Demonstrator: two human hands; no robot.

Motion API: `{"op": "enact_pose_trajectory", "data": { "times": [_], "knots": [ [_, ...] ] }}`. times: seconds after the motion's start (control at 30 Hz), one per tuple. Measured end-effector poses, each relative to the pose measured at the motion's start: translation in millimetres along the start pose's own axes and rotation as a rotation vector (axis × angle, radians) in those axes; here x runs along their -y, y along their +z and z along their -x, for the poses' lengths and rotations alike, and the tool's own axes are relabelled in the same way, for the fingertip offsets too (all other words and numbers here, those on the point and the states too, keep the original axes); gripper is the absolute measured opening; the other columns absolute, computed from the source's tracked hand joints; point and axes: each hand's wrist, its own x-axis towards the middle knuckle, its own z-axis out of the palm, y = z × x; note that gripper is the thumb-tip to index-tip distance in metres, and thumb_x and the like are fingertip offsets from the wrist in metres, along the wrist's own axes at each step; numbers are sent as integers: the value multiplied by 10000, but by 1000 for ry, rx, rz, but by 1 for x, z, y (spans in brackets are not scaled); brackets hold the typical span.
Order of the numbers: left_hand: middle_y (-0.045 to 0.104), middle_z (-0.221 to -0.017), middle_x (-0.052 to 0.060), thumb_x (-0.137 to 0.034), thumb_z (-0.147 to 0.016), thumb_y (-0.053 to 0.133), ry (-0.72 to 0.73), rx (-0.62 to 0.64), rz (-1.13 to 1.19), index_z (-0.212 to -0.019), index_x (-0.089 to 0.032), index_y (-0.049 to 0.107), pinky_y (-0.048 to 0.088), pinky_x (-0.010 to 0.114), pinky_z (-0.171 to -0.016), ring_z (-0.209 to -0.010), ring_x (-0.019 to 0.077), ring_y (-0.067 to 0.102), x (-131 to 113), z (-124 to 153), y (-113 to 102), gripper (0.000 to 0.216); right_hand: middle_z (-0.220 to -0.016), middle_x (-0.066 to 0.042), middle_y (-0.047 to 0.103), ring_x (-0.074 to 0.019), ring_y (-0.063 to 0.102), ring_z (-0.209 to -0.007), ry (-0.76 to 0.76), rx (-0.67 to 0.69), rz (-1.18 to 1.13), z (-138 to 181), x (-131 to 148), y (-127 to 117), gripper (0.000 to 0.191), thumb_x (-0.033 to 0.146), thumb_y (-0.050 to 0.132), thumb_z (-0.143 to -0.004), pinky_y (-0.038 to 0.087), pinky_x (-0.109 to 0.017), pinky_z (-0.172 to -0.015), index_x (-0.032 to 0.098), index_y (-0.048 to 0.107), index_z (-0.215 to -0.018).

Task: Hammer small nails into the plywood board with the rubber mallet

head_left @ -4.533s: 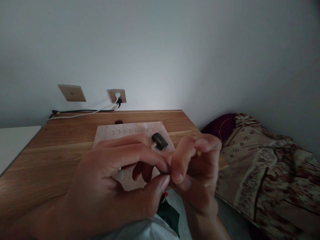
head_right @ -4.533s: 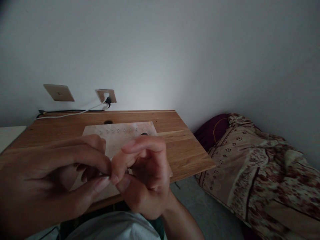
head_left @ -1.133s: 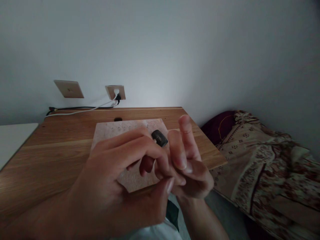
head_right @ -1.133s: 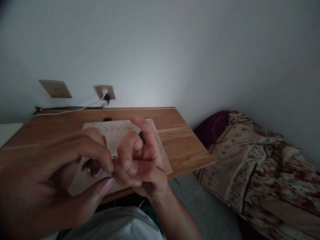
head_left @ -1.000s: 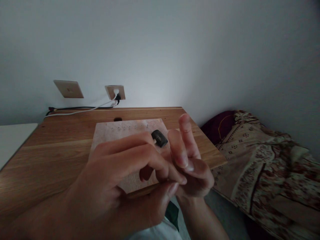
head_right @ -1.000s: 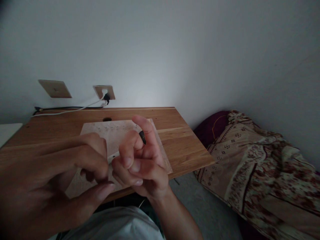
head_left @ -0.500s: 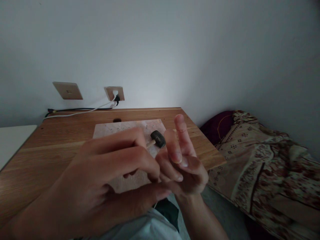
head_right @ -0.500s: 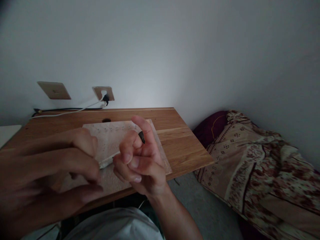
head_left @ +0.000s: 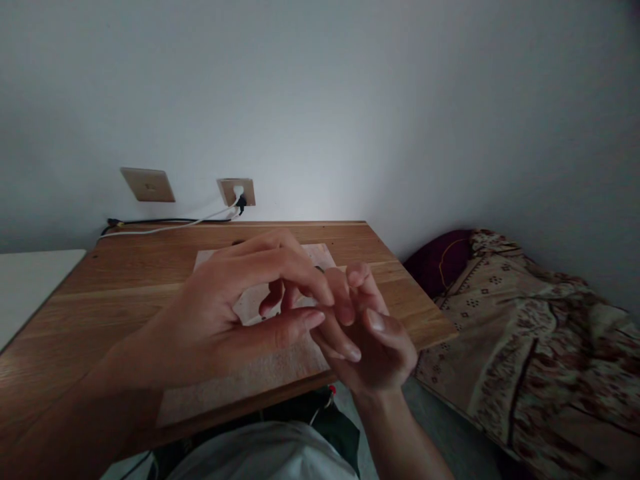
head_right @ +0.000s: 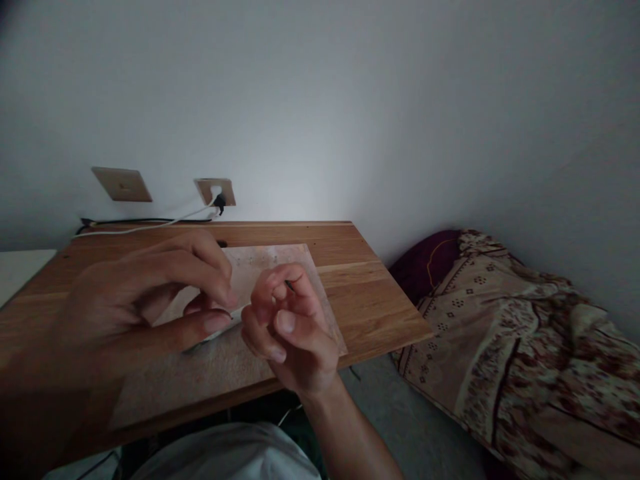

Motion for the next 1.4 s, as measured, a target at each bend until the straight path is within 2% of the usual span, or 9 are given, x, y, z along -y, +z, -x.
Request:
{"op": "enact_pose_trajectory", "data": {
  "times": [0.17, 0.3, 0.4, 0.6, 0.7, 0.8, 0.97, 1.13, 1.4],
  "knots": [
    [678, -815, 30, -289, -930, 693, -24, 55, 137, -926, -246, 756, 504, 203, -613, -708, 120, 612, 1, -2, -3, 77, -759, 75, 430, -6, 233, -383, -4, 34, 56, 1, -3, -1, 142, 290, 669, -864, 156, -188, -361, 273, 625, -998],
    [599, -638, 29, -633, -815, 734, -59, 150, 475, -728, -210, 677, 493, 235, -532, -573, 127, 574, 27, -4, 6, 436, -735, 63, 389, -46, 251, -423, 17, 83, 4, -1, -2, 1, 115, 302, 655, -866, 176, -188, -358, 261, 615, -967],
    [412, -476, -18, -870, -796, 504, -119, 94, 792, -602, -222, 504, 447, 256, -437, -440, 125, 469, 50, -2, 19, 676, -685, 48, 328, -114, 259, -515, 31, 46, -71, -2, 0, 4, 168, 360, 653, -846, 243, -211, -408, 251, 535, -798],
    [336, -467, -30, -831, -884, 341, -307, 33, 934, -617, -241, 389, 435, 294, -425, -422, 145, 418, 53, -3, 29, 649, -703, 41, 311, -132, 298, -579, 10, -7, -62, 0, -1, 3, 271, 391, 653, -814, 323, -239, -516, 240, 450, -717],
    [422, -504, -21, -750, -937, 362, -224, 111, 760, -653, -232, 434, 475, 293, -494, -464, 146, 471, 54, -8, 23, 595, -739, 30, 410, -127, 405, -604, 17, -8, 129, -6, -3, -18, 259, 447, 614, -878, 374, -251, -560, 233, 520, -768],
    [647, -761, 35, -551, -991, 447, -158, 318, 248, -835, -194, 597, 531, 305, -714, -720, 177, 636, 77, -7, 8, 417, -785, 6, 548, -148, 540, -717, 108, -39, 578, -25, -2, -61, 216, 423, 626, -916, 448, -273, -660, 222, 582, -848],
    [691, -1077, 140, -235, -887, 582, -474, 400, -793, -999, -140, 667, 484, 393, -949, -1047, 285, 650, 149, 9, -25, 170, -905, -69, 682, -177, 626, -817, 256, -137, 1481, -77, -1, -146, 150, 296, 620, -871, 509, -302, -755, 173, 638, -955],
    [693, -1094, 109, -262, -819, 598, -641, 507, -709, -1040, -169, 650, 496, 346, -852, -973, 258, 654, 189, 29, -49, 245, -1078, -134, 742, -181, 693, -930, 521, 99, 1995, -118, -11, -181, 263, 208, 585, -931, 505, -277, -853, 114, 686, -1155],
    [690, -962, 61, -208, -692, 586, -659, 538, -652, -874, -203, 616, 434, 305, -712, -875, 230, 625, 200, 36, -52, 184, -1020, -185, 764, -273, 706, -1003, 682, 270, 2121, -133, -35, -187, 91, 148, 668, -872, 491, -330, -892, 117, 752, -894]
  ]
}}
